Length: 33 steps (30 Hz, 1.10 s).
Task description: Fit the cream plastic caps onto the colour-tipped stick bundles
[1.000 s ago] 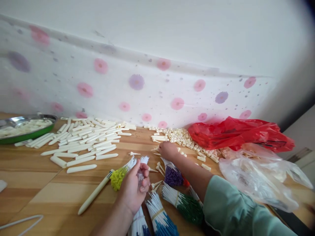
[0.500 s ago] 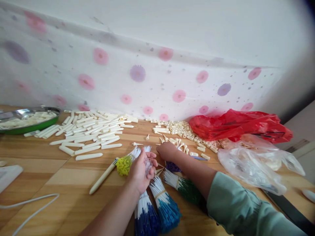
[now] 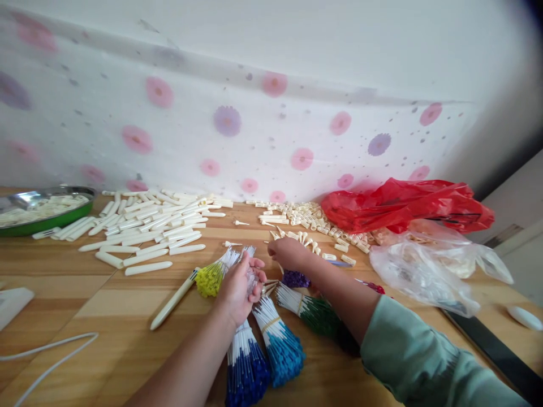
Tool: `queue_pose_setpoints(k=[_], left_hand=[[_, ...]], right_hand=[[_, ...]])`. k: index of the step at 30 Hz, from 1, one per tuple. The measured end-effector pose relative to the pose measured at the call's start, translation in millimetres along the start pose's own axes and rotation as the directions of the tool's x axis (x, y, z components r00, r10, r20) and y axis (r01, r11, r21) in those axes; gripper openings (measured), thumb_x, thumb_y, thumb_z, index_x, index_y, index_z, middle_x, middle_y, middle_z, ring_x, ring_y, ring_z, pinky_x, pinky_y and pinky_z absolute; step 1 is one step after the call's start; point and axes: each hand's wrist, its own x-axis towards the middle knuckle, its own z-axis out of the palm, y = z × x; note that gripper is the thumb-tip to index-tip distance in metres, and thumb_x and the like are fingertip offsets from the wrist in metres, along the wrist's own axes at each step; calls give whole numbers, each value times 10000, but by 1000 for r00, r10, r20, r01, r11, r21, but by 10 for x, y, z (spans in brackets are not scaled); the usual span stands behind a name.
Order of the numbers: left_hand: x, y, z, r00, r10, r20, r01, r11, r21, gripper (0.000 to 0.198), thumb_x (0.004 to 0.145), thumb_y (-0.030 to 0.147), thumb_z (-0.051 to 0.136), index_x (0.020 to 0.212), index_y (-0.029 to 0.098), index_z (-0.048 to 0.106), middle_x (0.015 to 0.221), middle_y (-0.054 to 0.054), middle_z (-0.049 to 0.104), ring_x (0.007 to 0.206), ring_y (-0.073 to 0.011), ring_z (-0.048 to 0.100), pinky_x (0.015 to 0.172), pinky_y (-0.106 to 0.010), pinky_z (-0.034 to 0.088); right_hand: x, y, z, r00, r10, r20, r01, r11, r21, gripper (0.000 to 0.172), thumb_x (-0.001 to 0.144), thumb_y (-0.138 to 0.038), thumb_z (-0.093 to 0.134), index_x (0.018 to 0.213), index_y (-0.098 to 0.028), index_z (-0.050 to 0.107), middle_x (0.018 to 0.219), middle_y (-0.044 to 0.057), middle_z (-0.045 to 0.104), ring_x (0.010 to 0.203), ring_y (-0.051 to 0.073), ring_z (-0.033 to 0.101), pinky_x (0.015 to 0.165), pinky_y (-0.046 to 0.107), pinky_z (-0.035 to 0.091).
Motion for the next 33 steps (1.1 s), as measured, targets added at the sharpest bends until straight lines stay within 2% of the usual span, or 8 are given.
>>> queue_pose_setpoints(k=[5,9,12,15,18,21,28,33], left_hand=[[-32,-42,36,999,-37,33,35,997,66,360,832,501,473,815,149,547,493,-1,562,294,-39,359,299,-127,158],[-117,-115,102,966,-91,241,78,995,62,300,818,455,532,773,159,536,558,-11,606,301,-24,370,300,-119,166],[-156,-154,142,965,-84,249,77,996,38,259,774,381,615,701,161,500,548,15,590,297,-15,370,294,-113,178],[-150,-156,160,985,-94,148,99,995,-25,254,744,354,643,675,168,483,470,50,530,274,-21,362,278,-110,171],[-129,-145,159,992,-111,54,114,992,-56,240,761,348,614,663,172,485,402,69,471,251,-34,368,264,-111,163],[-118,-145,159,995,-102,18,103,993,-53,227,796,335,569,660,165,501,395,67,467,245,-38,374,257,-112,160],[-133,-164,165,991,-133,21,135,988,-79,217,811,324,550,671,164,508,391,82,433,236,-27,335,263,-121,152],[-116,-200,139,984,-157,83,160,986,-40,244,784,365,591,678,173,485,423,80,457,260,-18,316,283,-124,140]], right_hand=[[-310,-50,-130,954,9,-299,56,977,206,123,869,-155,499,952,-165,590,892,29,653,798,118,587,701,201,426],[-519,-277,15,799,139,-585,178,875,450,83,817,-103,538,815,-170,588,773,16,604,727,126,557,667,217,431],[-633,-372,122,736,194,-648,253,809,530,97,810,-96,533,846,-168,588,835,36,587,705,125,546,659,231,441],[-772,-368,120,745,90,-660,351,789,504,86,815,-129,542,876,-165,590,883,51,573,753,136,536,704,254,447],[-897,-349,71,826,-94,-556,372,831,413,86,782,-138,587,850,-176,621,855,43,574,814,163,510,771,291,427],[-943,-352,77,872,-150,-465,332,881,337,163,771,-100,572,882,-190,650,929,53,580,860,175,489,793,298,414],[-932,-306,159,812,-208,-545,372,904,210,193,834,-133,513,901,-224,670,993,41,613,842,182,471,760,322,407],[-980,-217,92,776,-229,-587,480,818,315,127,805,-130,540,842,-182,650,914,62,620,813,176,495,745,321,429]])
